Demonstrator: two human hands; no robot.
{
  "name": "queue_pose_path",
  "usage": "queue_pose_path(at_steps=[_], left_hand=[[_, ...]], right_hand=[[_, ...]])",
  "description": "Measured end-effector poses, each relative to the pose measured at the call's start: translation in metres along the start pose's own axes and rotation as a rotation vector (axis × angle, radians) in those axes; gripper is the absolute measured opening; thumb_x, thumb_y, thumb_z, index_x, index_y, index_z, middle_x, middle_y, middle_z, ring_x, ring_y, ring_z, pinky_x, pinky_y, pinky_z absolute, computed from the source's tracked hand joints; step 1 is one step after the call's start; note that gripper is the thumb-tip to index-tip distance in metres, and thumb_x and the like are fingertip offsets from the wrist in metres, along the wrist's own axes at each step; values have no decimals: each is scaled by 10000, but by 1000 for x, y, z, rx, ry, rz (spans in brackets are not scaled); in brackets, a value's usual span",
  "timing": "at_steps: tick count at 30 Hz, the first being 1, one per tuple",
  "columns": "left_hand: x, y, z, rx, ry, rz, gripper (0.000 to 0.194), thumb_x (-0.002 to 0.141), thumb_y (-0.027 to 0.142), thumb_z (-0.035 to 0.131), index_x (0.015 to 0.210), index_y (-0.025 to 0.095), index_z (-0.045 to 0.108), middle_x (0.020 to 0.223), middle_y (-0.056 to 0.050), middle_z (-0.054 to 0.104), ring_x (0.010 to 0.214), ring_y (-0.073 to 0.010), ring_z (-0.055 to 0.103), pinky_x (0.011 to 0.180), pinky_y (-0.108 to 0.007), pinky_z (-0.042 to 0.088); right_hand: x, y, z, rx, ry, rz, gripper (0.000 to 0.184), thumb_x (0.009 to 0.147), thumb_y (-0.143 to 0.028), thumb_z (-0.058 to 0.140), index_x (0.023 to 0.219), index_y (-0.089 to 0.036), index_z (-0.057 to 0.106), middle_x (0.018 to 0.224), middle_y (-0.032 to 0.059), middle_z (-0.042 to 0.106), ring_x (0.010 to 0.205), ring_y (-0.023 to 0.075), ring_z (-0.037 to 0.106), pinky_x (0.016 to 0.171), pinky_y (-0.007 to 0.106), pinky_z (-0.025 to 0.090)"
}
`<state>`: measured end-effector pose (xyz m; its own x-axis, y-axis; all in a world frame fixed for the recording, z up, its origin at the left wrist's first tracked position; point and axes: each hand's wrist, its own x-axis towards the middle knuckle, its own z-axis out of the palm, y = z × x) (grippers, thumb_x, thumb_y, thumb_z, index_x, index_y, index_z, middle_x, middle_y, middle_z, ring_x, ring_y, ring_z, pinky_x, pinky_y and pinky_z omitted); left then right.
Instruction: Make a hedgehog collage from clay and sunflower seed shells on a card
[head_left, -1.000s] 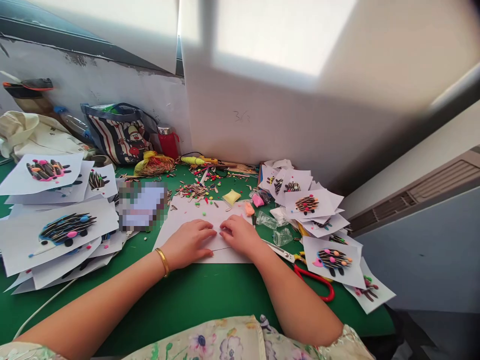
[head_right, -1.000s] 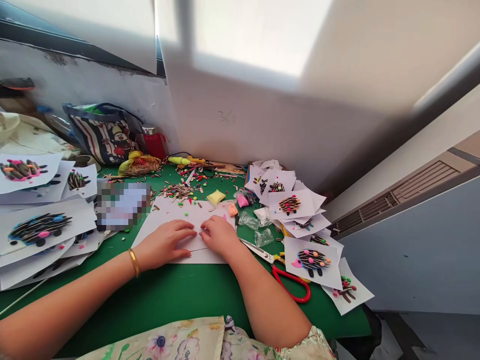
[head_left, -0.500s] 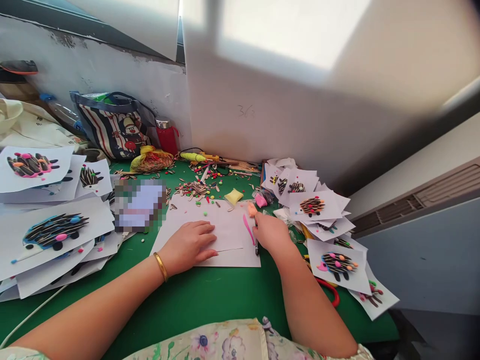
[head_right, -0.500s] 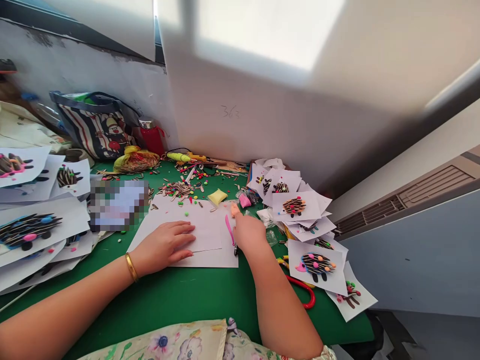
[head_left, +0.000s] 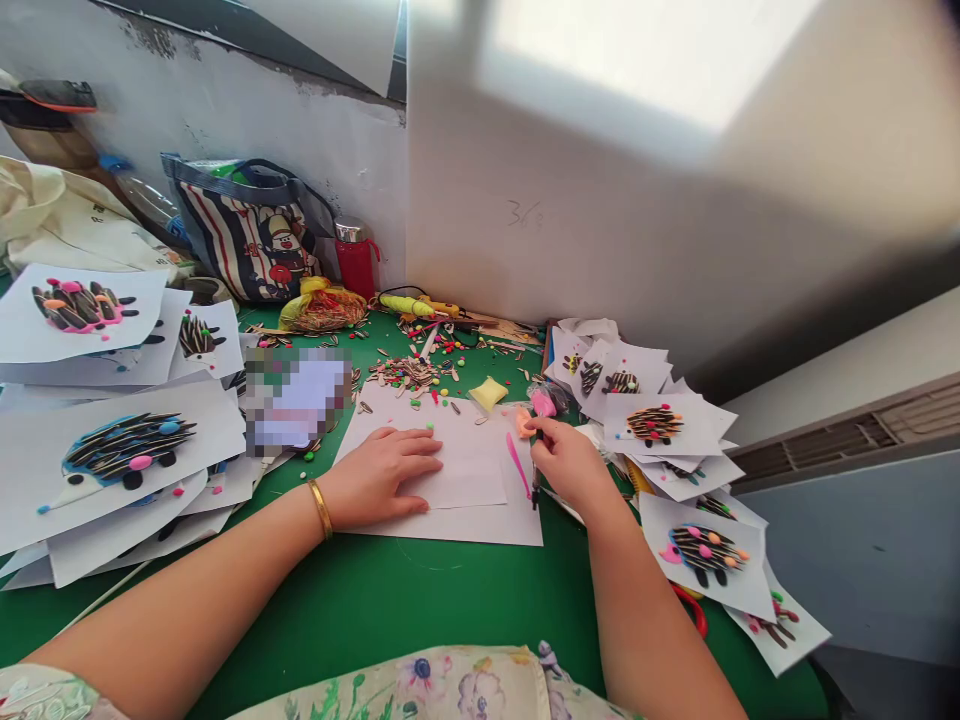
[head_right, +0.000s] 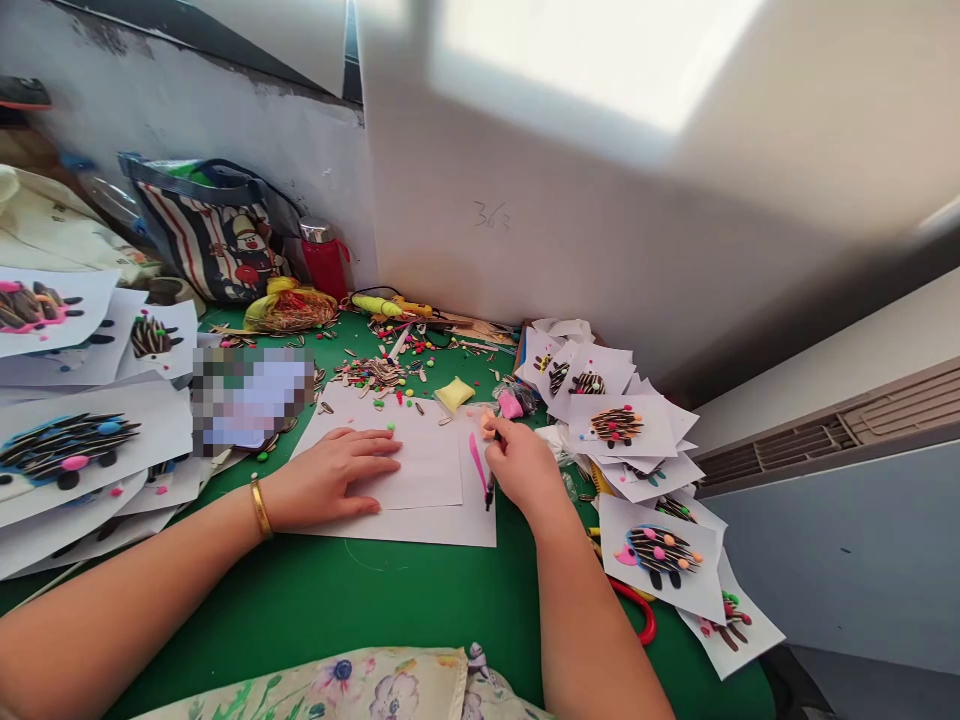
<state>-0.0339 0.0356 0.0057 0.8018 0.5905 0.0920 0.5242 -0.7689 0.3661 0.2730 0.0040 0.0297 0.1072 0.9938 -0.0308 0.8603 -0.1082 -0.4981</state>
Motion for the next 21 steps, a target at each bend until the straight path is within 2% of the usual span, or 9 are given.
queue_pose_path(at_steps=[2,5,8,10,12,14,16,18,21], left_hand=[[1,-1,4,0,12,2,477,821,457,682,1274,322,622,1438,-62,540,1369,-308,431,1119,-494,288],[2,-2,10,3,37,4,478,822,451,681,1277,316,618,1440,-65,538,1368,-311,431,1114,-487,286],[1,-2,12,8,48,-7,495,823,468,679,1284,301,611,1454,-77,521,1376,-311,416,1115,-483,276],[-1,-3,11,5,54,-21,511,826,498,671,1290,296,605,1463,-81,510,1373,-312,418,1118,-493,263],[-3,-4,7,-2,60,-38,523,826,518,666,1295,296,599,1460,-82,513,1365,-310,427,1118,-499,255],[-5,-7,4,-2,52,-50,562,804,527,687,1308,298,588,1456,-81,518,1364,-308,425,1111,-487,258],[-6,-9,2,5,37,-59,622,768,529,720,1326,297,573,1460,-76,514,1370,-308,414,1105,-472,260],[-7,-10,1,14,24,-65,650,752,528,734,1336,295,566,1467,-70,509,1374,-308,408,1104,-463,256],[-7,-10,4,26,19,-67,650,756,534,725,1338,293,565,1468,-66,507,1380,-306,404,1109,-459,251]], right_hand=[[4,1,8,314,21,-21,330,846,-282,458,1117,-231,640,908,37,663,772,187,621,726,316,479],[6,-5,23,773,-29,-64,313,810,-297,523,1108,-221,582,840,15,635,738,165,623,749,339,518],[2,-17,36,996,-57,-136,301,764,-306,654,1024,-247,514,815,-16,602,720,144,609,713,315,522],[-4,-25,42,1024,-70,-169,298,808,-362,662,1020,-259,479,806,-22,599,691,136,605,664,295,511],[-10,-29,47,1002,-87,-192,254,895,-442,571,1042,-261,472,795,-14,613,655,134,606,616,281,489],[-14,-31,49,968,-108,-202,260,947,-488,475,1044,-250,511,754,-10,609,614,129,587,583,273,468],[-16,-31,51,911,-124,-203,284,946,-487,476,1032,-237,581,709,-12,579,598,128,557,570,269,457],[-17,-31,53,816,-129,-208,264,925,-442,522,1032,-232,642,730,-1,586,638,138,559,598,274,468],[-18,-34,53,661,-139,-256,225,905,-361,550,1044,-245,685,899,30,663,785,166,612,736,308,500]])
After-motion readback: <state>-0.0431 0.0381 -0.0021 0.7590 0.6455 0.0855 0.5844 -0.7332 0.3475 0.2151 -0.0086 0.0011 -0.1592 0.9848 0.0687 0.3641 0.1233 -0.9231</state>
